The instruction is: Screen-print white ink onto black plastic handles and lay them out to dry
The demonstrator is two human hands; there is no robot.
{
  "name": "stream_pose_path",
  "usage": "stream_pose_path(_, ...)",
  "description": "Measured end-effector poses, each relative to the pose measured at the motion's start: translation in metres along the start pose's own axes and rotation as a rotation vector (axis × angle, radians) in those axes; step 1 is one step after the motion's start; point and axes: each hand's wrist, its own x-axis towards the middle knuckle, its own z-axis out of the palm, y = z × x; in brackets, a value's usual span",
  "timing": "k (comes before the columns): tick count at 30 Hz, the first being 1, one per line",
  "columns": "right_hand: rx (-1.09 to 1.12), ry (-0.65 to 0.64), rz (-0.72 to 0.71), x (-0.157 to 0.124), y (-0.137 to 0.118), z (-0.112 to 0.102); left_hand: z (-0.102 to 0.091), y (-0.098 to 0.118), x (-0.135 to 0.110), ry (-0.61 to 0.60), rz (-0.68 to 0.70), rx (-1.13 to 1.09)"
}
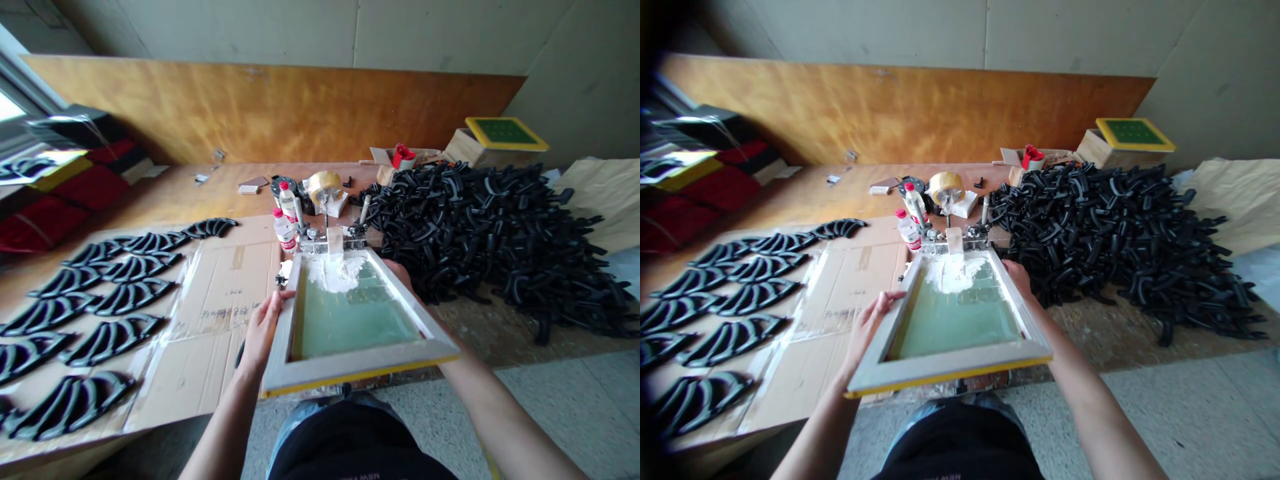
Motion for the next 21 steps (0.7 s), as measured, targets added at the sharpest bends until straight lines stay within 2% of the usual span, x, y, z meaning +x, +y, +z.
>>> stream_pose_path(2, 0.031, 0.114, 0.000, 0.016, -0.002, -0.012, 0.000, -0.030, -0.007, -0.059, -0.092, 0.003)
stream_pose_path(4, 0.054, 0.187, -0.141, 0.030, -0.023, -0.011, 0.006, -0.059, -0.009, -0.082, -0.148, -0.021)
stream_pose_path(6, 0.034, 0.137, -0.341, 0.041, -0.053, 0.001, 0.013, -0.082, -0.006, -0.068, -0.170, -0.031)
stream_pose_path(8, -0.034, -0.008, -0.453, 0.050, -0.081, 0.016, 0.018, -0.096, -0.003, -0.045, -0.161, -0.025)
stream_pose_path(10, -0.114, -0.161, -0.470, 0.055, -0.096, 0.029, 0.020, -0.102, 0.000, -0.018, -0.162, -0.008)
stream_pose_path(12, -0.184, -0.254, -0.453, 0.055, -0.098, 0.037, 0.020, -0.105, 0.000, -0.001, -0.176, 0.010)
stream_pose_path(16, -0.256, -0.243, -0.480, 0.029, -0.087, 0.037, 0.020, -0.112, -0.001, -0.024, -0.188, 0.012)
stream_pose_path(18, -0.239, -0.278, -0.580, 0.009, -0.082, 0.030, 0.020, -0.115, -0.001, -0.033, -0.181, 0.002)
stream_pose_path(21, -0.162, -0.389, -0.807, -0.012, -0.080, 0.014, 0.021, -0.118, -0.001, -0.030, -0.172, -0.008)
